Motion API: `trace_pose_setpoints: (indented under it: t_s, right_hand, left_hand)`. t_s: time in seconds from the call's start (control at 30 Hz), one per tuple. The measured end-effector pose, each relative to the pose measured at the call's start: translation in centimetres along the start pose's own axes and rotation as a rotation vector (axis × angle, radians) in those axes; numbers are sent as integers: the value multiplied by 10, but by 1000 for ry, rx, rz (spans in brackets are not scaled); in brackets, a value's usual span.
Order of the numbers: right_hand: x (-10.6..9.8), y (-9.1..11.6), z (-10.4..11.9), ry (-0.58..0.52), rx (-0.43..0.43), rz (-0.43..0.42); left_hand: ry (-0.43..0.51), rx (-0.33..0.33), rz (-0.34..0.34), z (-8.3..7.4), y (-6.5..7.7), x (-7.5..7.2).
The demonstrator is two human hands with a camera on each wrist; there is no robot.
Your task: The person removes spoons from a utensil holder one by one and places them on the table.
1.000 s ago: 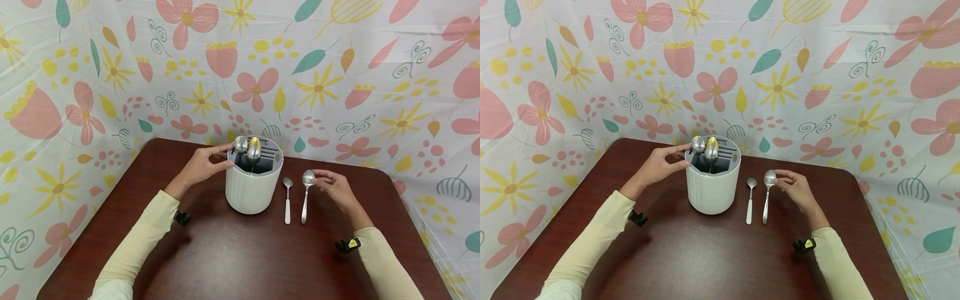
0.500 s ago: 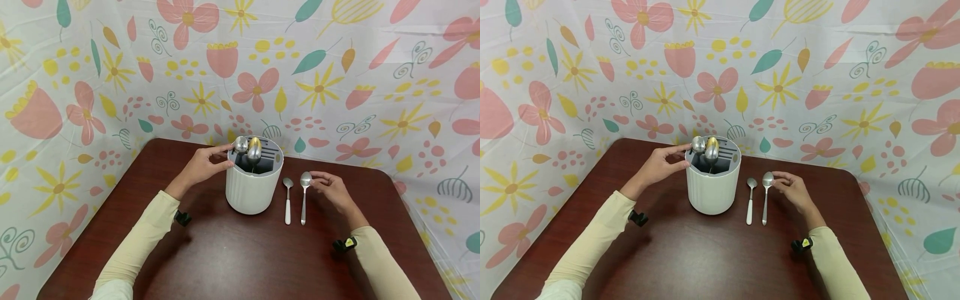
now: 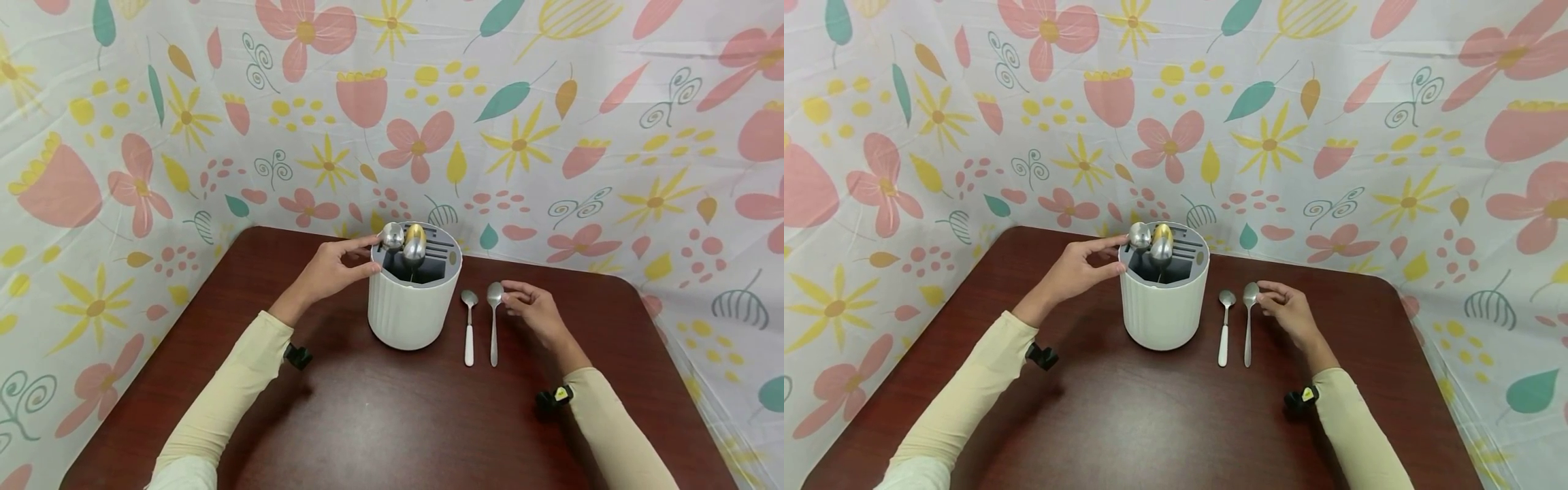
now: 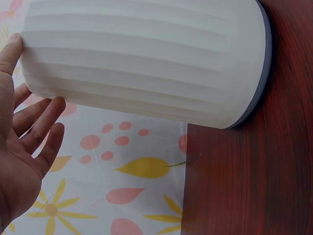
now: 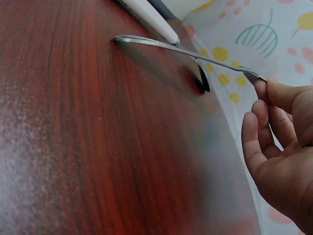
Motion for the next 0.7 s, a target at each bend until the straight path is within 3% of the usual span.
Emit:
trace_pose_setpoints:
  t_s: [0.47,0.7]
  right_hand:
    - [1,-4,-17,-39,41,0]
    - [0,-4,-19,44,35,9]
  left_hand:
    - [7,-12,-6,2,0,1]
    - [8,-14,-13,3,1,2]
Point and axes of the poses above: each hand's wrist, its own y-axis away from the middle knuckle, its own x-axis out of the palm, z = x × y, the point moved 6 cm from there along -y, towards the middle knuckle
